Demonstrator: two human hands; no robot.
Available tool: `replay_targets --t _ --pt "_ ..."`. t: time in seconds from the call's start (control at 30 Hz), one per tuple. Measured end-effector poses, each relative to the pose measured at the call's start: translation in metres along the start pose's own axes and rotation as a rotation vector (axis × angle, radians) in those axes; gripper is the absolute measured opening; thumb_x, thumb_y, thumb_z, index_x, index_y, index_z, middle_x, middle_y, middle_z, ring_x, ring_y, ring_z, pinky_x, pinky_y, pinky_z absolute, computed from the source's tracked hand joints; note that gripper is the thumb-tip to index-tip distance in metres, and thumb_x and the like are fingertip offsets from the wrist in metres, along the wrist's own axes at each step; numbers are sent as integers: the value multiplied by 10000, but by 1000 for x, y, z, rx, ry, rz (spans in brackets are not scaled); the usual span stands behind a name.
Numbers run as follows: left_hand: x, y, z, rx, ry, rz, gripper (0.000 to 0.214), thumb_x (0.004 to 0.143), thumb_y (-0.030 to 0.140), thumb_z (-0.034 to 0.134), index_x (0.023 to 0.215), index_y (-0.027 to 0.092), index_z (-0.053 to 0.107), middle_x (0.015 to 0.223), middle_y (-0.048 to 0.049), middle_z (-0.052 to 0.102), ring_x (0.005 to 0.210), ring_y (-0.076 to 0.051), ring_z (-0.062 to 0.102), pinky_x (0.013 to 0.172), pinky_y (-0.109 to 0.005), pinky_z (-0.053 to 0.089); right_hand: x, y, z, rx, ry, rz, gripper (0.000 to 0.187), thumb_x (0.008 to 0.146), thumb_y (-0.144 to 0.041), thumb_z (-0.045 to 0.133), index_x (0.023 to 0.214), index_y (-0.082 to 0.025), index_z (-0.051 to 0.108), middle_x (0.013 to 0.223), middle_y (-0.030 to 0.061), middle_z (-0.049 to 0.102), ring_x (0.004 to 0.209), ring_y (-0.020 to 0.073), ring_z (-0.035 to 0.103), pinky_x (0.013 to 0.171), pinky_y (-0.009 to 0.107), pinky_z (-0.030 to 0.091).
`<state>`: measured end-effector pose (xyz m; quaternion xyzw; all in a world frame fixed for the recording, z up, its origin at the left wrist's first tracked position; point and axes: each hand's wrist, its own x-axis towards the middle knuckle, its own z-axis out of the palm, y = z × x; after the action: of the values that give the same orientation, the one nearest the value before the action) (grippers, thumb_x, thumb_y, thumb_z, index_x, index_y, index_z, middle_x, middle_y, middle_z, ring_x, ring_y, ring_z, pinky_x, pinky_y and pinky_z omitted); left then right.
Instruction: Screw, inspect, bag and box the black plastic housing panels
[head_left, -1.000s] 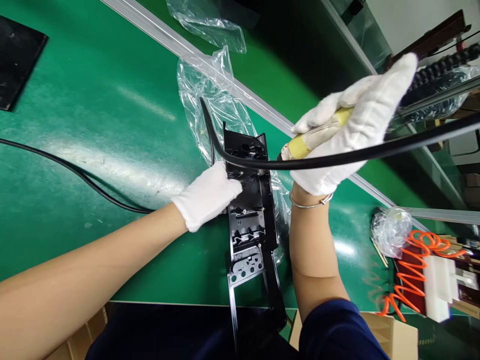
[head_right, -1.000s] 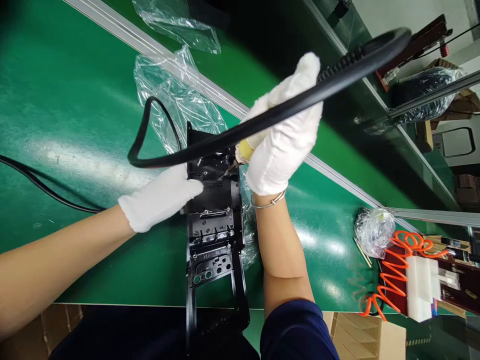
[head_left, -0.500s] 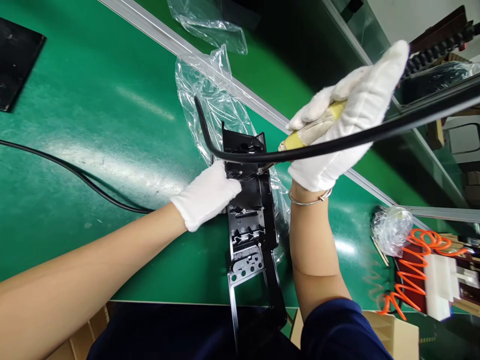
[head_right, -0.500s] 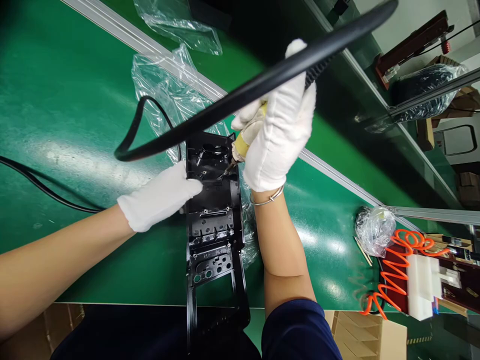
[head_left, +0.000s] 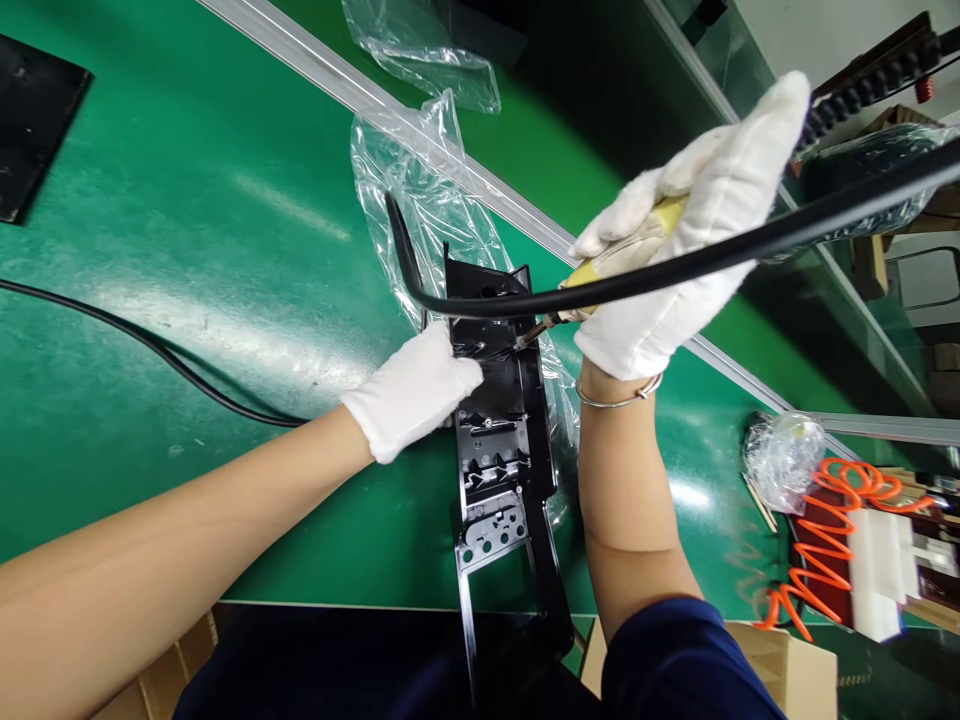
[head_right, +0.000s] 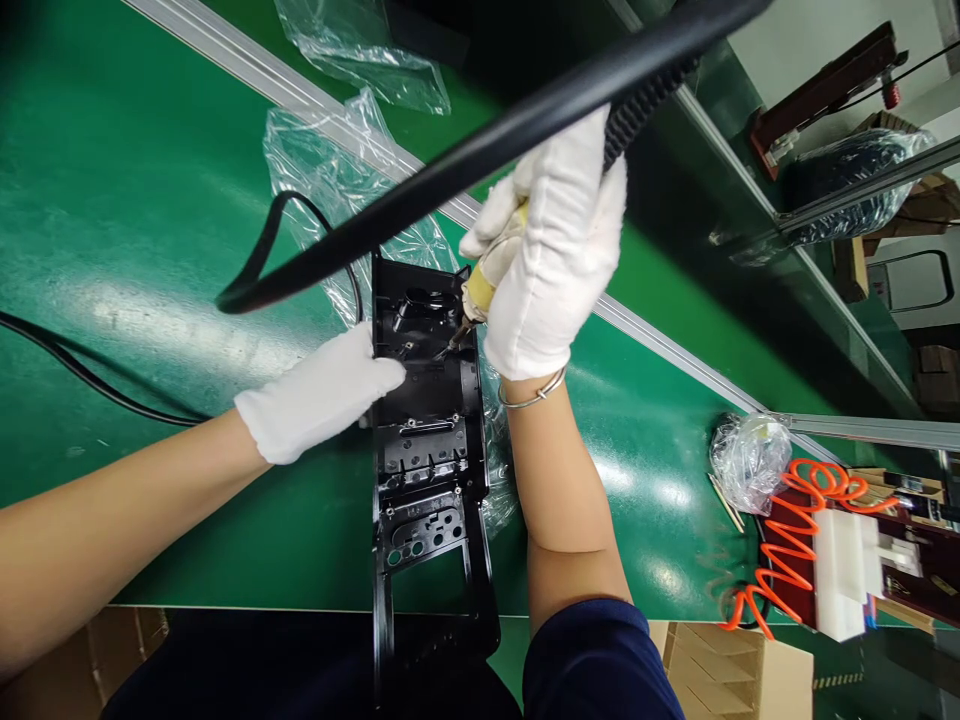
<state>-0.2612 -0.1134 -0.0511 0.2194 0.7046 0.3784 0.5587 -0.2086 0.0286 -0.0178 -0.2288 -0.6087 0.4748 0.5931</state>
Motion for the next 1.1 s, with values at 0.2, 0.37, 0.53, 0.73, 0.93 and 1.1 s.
replay_targets --t 0.2,0.37,0.53,0.73,0.93,1.1 --pt "-1 1 0 19 7 -3 153 705 171 570 841 215 515 731 19 552 629 -134 454 583 -258 376 1 1 -1 29 3 -18 184 938 -520 498 1045 -406 595 772 -31 430 463 102 449 353 230 407" --pt "-1 2 0 1 -11 13 158 697 154 563 834 214 513 729 18 554 663 -145 480 617 -261 397 2 0 -1 49 -10 47 231 940 -540 464 1104 -417 571 761 -25 410 474 115 440 370 249 407" --pt "-2 1 1 -15 -4 2 194 686 161 564 868 217 525 752 19 578 692 -158 496 643 -273 410 3 -3 -1 11 16 113 266 904 -569 483 1089 -406 584 775 -9 442 502 139 430 379 274 409" --pt "-2 1 0 -24 -12 12 166 680 190 577 834 222 525 707 22 548 660 -160 473 612 -277 387 4 0 -2 -23 -12 84 272 897 -615 509 977 -365 579 804 -5 425 511 125 422 378 260 408" --pt "-2 4 0 -6 -9 -37 178 695 181 570 854 215 496 762 10 581 627 -140 458 600 -277 381 4 4 -5 -69 -60 69 350 904 -683 467 996 -368 588 855 4 416 544 126 438 403 269 426" --pt "-3 3 0 -60 21 -60 230 666 164 604 869 213 507 731 10 573 676 -166 500 630 -286 402 3 2 -5 -37 -54 54 310 905 -651 495 968 -361 585 842 -1 428 537 122 445 400 262 415"
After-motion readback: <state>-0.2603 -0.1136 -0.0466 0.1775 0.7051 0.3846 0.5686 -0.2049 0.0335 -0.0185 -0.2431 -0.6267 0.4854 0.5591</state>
